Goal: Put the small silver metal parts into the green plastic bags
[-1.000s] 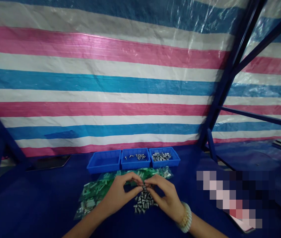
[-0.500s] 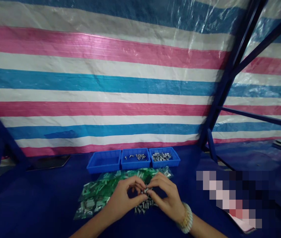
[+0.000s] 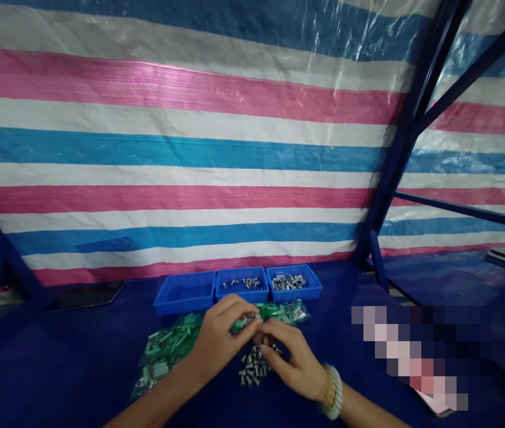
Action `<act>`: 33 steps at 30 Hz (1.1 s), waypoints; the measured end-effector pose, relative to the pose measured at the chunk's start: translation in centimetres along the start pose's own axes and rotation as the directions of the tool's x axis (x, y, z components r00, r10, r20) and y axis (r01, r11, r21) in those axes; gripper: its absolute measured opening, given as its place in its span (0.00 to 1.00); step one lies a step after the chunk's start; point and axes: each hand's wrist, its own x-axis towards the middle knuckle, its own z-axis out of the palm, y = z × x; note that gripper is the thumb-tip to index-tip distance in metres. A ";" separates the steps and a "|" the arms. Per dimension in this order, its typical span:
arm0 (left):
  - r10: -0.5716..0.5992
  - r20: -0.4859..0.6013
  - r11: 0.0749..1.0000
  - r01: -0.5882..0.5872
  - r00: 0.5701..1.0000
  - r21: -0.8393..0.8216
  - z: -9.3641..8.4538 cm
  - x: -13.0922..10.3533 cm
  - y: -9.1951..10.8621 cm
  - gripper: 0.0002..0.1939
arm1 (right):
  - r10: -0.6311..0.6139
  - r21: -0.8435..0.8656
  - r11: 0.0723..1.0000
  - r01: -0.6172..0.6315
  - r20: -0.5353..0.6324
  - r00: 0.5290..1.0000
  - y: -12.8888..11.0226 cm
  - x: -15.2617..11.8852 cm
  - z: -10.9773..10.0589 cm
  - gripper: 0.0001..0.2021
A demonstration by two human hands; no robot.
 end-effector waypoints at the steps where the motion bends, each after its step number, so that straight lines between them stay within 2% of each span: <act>1: 0.022 -0.026 0.999 -0.021 0.999 0.044 -0.1 1.0 -0.7 0.03 | 0.011 0.009 1.000 -0.011 0.006 1.000 0.1 0.0 0.0 0.13; 3: 0.043 -0.039 0.993 -0.038 0.998 0.113 -0.4 2.9 -2.4 0.04 | 0.034 0.015 0.999 -0.034 0.016 0.999 0.2 0.1 -0.1 0.16; 6: -0.010 -0.015 0.986 0.012 1.000 0.169 -0.6 4.3 -4.5 0.10 | 0.055 0.002 0.998 -0.055 0.004 0.998 0.4 0.1 -0.1 0.16; 8: -0.045 0.042 0.978 0.036 0.998 0.205 -0.7 3.8 -5.1 0.12 | 0.064 -0.006 0.998 -0.064 -0.010 0.998 0.5 0.1 -0.2 0.15; 10: -0.056 0.185 0.973 0.012 0.981 0.230 -1.0 2.3 -4.9 0.09 | 0.068 -0.010 0.998 -0.068 -0.018 0.998 0.4 0.0 -0.2 0.15; 11: -0.059 0.282 0.972 -0.009 0.958 0.233 -1.2 1.3 -4.5 0.07 | 0.069 -0.011 0.998 -0.069 -0.018 0.997 0.3 0.0 -0.1 0.14; 14: -0.084 0.524 0.976 -0.035 0.848 0.213 -1.5 -1.7 -3.2 0.06 | 0.069 -0.015 0.997 -0.069 -0.012 0.998 0.0 -0.1 -0.1 0.13; 17: -0.134 0.600 0.978 0.007 0.789 0.209 -1.2 -3.7 -2.3 0.08 | 0.067 -0.024 0.997 -0.067 -0.004 0.998 -0.2 -0.1 0.0 0.12; 19: -0.157 0.612 0.978 0.034 0.775 0.208 -0.7 -4.4 -2.3 0.07 | 0.065 -0.034 0.997 -0.065 0.006 0.998 -0.2 -0.1 0.1 0.12; 21: -0.156 0.608 0.982 0.053 0.778 0.184 -0.2 -4.6 -2.5 0.05 | 0.062 -0.049 0.997 -0.062 0.010 0.998 -0.1 -0.1 0.1 0.12; 24: -0.143 0.539 0.990 0.110 0.830 0.092 0.0 -4.7 -2.8 0.04 | 0.055 -0.060 0.997 -0.055 0.001 0.998 0.1 -0.1 0.1 0.12; 27: -0.231 0.434 0.959 0.280 0.871 -0.051 -0.2 -4.6 -2.6 0.04 | 0.049 -0.065 0.997 -0.048 0.004 0.999 0.3 -0.1 0.2 0.12; 30: -0.392 0.387 0.838 0.498 0.834 -0.223 -0.5 -4.5 -2.0 0.02 | 0.025 -0.052 0.998 -0.023 0.040 0.999 0.4 -0.3 0.3 0.13; 33: -0.442 0.420 0.685 0.601 0.792 -0.411 -0.5 -4.5 -1.6 0.02 | -0.001 0.013 1.000 0.000 0.051 0.999 0.4 -0.2 0.3 0.11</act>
